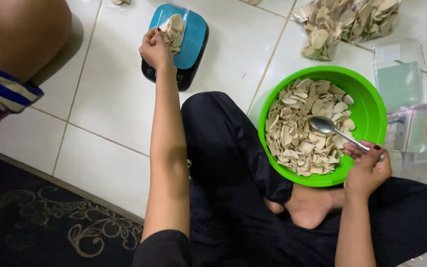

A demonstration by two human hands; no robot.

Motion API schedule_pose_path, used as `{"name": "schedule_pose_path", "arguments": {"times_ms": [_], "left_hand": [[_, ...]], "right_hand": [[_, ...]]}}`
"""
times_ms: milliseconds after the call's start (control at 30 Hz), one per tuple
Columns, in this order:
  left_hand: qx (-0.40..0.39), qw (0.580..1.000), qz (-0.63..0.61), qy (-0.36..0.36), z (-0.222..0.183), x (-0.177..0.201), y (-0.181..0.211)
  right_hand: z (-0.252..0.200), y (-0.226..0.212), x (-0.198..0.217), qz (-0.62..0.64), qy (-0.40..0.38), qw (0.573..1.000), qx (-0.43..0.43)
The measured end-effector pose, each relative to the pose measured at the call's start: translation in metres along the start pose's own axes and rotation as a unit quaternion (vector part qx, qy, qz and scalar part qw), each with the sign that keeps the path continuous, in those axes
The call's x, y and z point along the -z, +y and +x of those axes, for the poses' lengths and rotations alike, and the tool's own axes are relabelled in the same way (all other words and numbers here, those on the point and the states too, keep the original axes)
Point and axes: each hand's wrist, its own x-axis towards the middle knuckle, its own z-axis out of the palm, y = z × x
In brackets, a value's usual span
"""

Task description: Weighing and packaging chips by scooping them from a bowl onto a digital scale while sitting on the floor.

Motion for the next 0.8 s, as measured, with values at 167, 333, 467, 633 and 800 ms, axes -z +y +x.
{"name": "schedule_pose_path", "arguments": {"times_ms": [167,333,467,633,800], "left_hand": [[-0.002,1.0,-0.01,0.008,0.002,0.001,-0.008],[-0.017,0.999,-0.024,0.013,-0.037,0.015,0.009],[-0.223,0.955,-0.021,-0.195,-0.152,0.044,0.035],[-0.465,0.685,0.363,-0.428,-0.238,0.064,0.017],[-0.38,0.722,0.368,-0.446,-0.236,0.054,0.035]], "right_hand": [[0.0,0.0,0.0,-0.004,-0.011,1.0,0.01],[-0.004,-0.004,0.0,-0.009,-0.014,1.0,0.017],[-0.002,0.001,-0.001,-0.009,-0.02,0.998,0.053],[-0.004,0.007,-0.001,-0.034,-0.024,0.997,0.067],[-0.006,0.007,-0.001,-0.043,-0.022,0.995,0.086]]}}
